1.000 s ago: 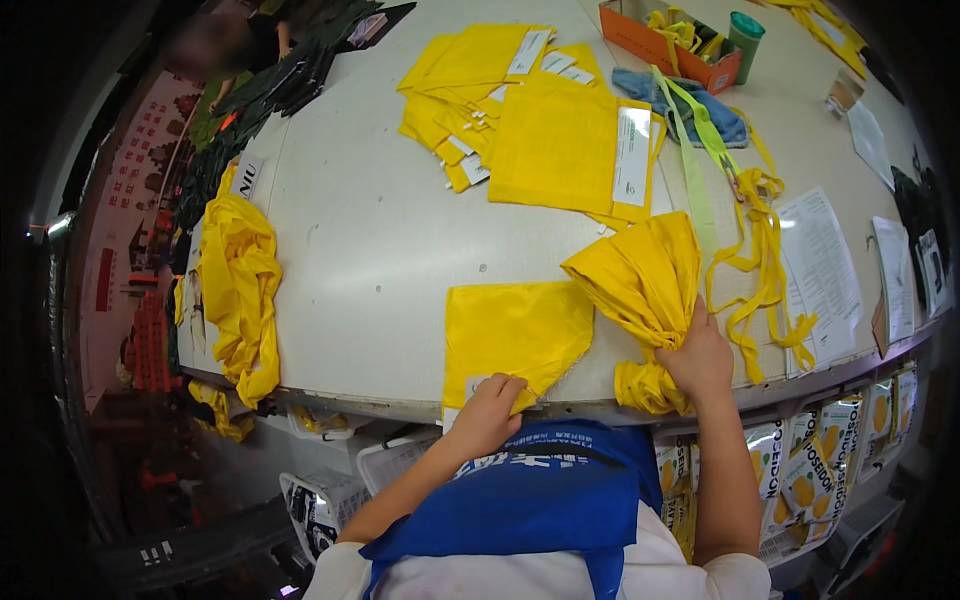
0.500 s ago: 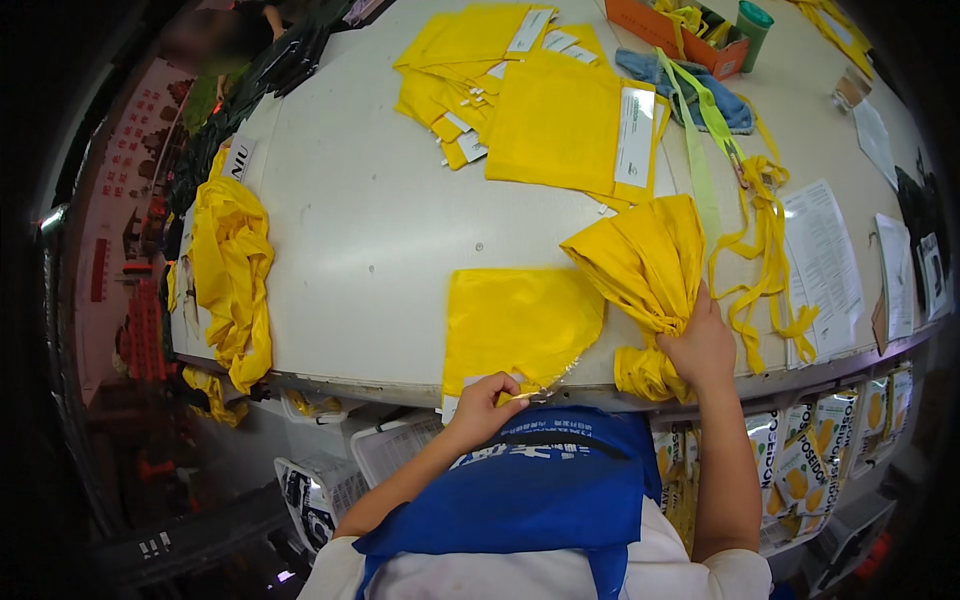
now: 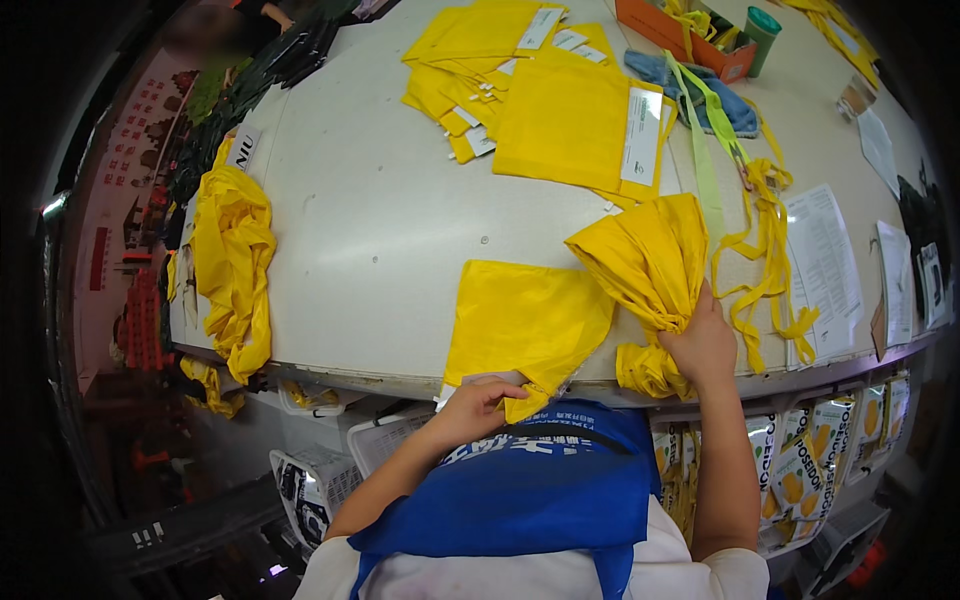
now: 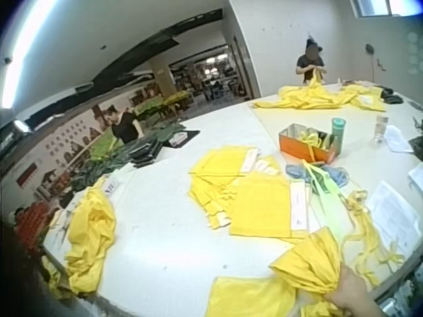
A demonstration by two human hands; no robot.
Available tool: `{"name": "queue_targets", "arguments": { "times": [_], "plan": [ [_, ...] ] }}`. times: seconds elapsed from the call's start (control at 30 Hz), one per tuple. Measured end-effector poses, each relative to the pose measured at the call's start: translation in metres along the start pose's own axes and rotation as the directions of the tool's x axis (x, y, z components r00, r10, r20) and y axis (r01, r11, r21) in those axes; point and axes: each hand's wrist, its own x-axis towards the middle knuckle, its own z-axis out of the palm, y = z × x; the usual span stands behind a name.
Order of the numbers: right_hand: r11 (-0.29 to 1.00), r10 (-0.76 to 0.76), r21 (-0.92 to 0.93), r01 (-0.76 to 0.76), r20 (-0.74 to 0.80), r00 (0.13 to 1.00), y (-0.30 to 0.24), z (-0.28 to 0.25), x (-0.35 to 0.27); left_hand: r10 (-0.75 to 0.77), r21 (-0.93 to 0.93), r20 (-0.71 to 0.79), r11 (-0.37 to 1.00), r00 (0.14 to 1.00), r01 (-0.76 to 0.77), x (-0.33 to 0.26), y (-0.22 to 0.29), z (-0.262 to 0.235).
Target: The person folds a yellow garment on a white table, smooths it, and uses a small yellow tool to trim a tag or thread. The person then folds the garment into a compact rectangle and places it on a stack of similar folded items.
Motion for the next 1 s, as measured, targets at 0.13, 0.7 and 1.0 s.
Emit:
{"name": "queue_targets", "arguments": {
  "times": [0.13, 0.7, 1.0],
  "plan": [
    [1.000, 0.001, -0.001, -0.001, 0.006, 1.000, -0.001, -0.001, -0.001, 0.083, 0.174, -0.153, 0.983, 0.985, -0.056, -0.004, 0.002, 0.003],
    [1.000, 0.001, -0.009, -0.001, -0.003, 1.000, -0.003, -0.001, -0.002, -0.249, 0.032, -0.018, 0.968, 0.968, 0.249, -0.001, 0.007, 0.005],
    [0.999, -0.033, -0.018, 0.033, -0.006, 0.999, 0.001, 0.001, 0.001, -0.061, 0.078, -0.010, 0.995, 0.998, 0.061, 0.054, 0.003, 0.039]
  ]
}}
